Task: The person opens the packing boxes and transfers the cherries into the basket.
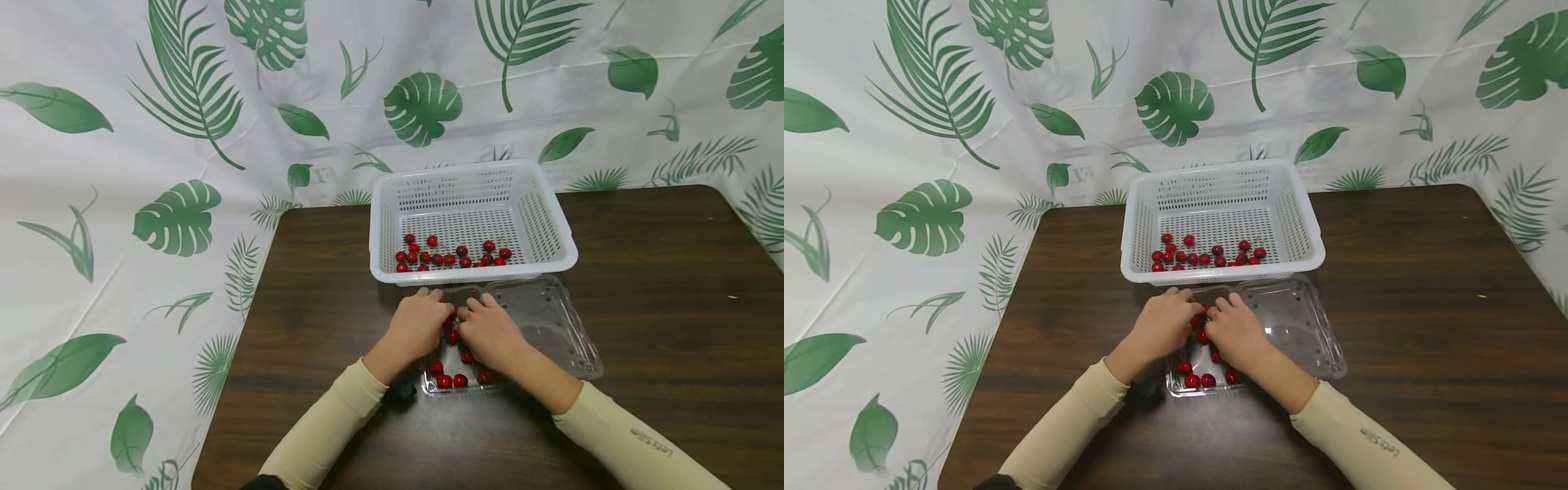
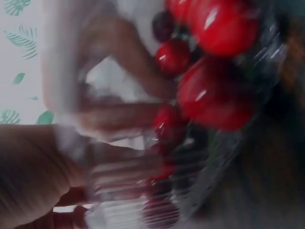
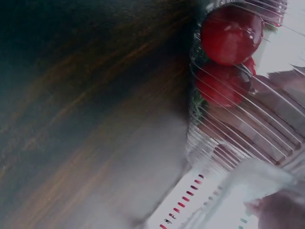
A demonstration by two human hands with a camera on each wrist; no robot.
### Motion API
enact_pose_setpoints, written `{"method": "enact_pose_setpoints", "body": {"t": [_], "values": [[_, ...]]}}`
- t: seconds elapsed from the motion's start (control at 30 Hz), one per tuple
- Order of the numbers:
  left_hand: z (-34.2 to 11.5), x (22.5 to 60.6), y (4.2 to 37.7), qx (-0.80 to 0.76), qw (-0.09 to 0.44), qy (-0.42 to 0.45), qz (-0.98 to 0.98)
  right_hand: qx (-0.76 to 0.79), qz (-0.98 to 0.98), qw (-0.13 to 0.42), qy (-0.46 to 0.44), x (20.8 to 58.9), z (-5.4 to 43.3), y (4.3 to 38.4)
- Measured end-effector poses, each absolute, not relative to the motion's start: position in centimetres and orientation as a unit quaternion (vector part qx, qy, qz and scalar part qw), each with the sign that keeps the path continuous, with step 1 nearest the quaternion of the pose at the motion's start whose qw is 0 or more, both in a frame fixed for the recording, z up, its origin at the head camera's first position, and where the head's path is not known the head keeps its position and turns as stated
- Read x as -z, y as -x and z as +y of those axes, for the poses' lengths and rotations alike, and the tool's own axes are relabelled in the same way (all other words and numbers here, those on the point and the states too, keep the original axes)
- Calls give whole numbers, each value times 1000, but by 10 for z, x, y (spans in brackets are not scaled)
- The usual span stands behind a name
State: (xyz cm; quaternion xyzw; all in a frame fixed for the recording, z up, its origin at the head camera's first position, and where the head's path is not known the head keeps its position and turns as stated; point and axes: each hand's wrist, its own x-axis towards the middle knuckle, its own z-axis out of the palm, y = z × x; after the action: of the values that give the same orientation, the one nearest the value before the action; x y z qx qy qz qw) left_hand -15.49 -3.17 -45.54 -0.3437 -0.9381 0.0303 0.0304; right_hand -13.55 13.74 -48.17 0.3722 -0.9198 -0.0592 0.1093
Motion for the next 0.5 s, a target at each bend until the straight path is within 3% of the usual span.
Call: {"method": "enact_pose_setpoints", "body": {"t": [0.5], "values": [[-29, 469, 148, -79, 68, 348, -932, 47, -915, 130, -379, 486, 137, 136]]}}
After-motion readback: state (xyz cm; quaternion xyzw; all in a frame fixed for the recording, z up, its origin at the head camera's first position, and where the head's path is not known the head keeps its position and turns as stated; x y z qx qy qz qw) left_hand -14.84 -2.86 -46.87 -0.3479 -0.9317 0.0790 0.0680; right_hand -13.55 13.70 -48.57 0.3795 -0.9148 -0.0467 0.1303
